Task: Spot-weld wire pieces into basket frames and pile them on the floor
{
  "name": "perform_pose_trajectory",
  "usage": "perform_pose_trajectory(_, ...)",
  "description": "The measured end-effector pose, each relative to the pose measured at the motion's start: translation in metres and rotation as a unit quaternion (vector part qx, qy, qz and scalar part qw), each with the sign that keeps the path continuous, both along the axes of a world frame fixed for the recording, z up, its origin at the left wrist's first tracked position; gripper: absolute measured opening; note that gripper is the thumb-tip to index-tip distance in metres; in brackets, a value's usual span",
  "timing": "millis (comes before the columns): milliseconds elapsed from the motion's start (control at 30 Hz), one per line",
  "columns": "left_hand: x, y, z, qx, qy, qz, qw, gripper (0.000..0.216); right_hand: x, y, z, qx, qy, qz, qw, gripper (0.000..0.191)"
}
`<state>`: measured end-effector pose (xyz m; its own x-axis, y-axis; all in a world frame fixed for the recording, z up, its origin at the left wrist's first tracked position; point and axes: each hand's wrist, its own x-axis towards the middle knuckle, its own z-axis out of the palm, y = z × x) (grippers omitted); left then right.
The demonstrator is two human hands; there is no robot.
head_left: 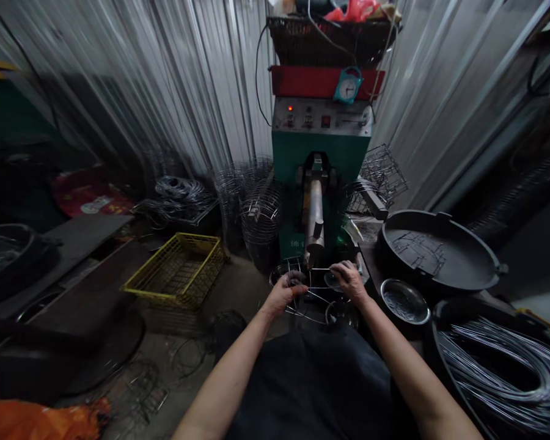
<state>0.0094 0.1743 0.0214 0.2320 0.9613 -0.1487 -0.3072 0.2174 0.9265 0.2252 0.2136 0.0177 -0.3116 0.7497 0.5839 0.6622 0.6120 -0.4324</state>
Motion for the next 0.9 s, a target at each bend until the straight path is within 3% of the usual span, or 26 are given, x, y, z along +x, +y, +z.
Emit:
perform_pose_trajectory(267,-0.002,0.0,0.005,-0.005,0.01,-0.007,1.0,0.035,0.0,0.0,-0.003,0.01,0.027,0.008,1.0,0.017)
perform_pose_trajectory(667,-0.005,0.003,-0.001,-0.014,0.011,-0.004,1.0,0.037,-0.003,0.001,-0.005,0.001,0.06,-0.001,0.998,0.017)
perform_pose_trajectory(733,-0.007,0.0,0.001,-0.011,0.028,-0.005,1.0,0.039,-0.005,-0.008,0.0,0.008,0.06,-0.05,0.997,0.016)
perform_pose_trajectory(833,-0.008,-0.011,0.007,-0.007,0.063,-0.003,0.998,0.045,-0.016,-0.046,0.012,-0.011,0.048,-0.128,0.991,0.027)
perform_pose_trajectory(900,-0.009,-0.018,0.01,-0.021,0.091,-0.022,0.995,0.051,-0.029,-0.073,0.017,-0.063,0.025,-0.099,0.993,0.028)
